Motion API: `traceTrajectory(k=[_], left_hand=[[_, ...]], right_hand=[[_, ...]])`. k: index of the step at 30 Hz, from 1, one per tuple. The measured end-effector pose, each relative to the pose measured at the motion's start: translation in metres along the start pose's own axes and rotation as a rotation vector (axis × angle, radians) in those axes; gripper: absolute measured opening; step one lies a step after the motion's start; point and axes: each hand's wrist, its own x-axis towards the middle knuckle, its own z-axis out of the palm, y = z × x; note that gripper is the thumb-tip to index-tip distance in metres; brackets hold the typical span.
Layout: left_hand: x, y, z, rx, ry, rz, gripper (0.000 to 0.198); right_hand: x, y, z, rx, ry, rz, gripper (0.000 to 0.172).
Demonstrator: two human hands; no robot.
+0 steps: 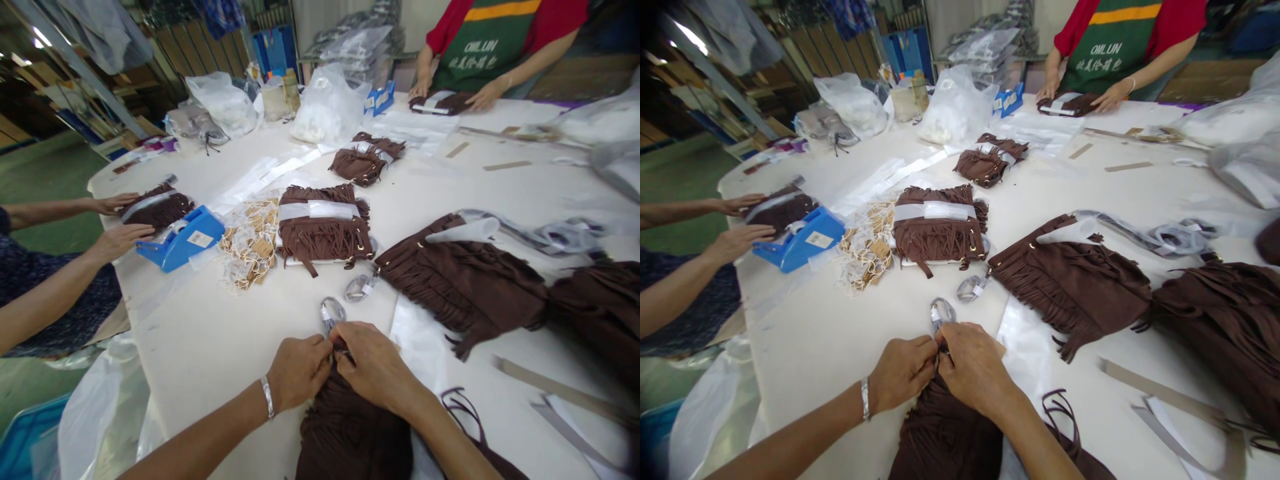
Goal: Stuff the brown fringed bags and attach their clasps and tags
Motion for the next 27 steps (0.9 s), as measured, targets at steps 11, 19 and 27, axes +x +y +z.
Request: traceTrajectory(k=[11,19,27], left_hand=[[0.001,-0.031,-0.024,0.026,-0.028,-0.026,0.009],[-0.031,-0.021,-0.025,-0.565,0.106,-0.191,0.013],[-0.026,-0.005,-0.036,-0.956,0.291,-0.176,0.014]], right_hand=[[0.001,0.004,0.002,0.045,0.021,0.009,0.021],[-0.002,-0.001,-0.003,-0.015,-0.031,-0.057,0.02],[0.001,0.002,0.0,-0.092,-0.01,-0.194,0.02]])
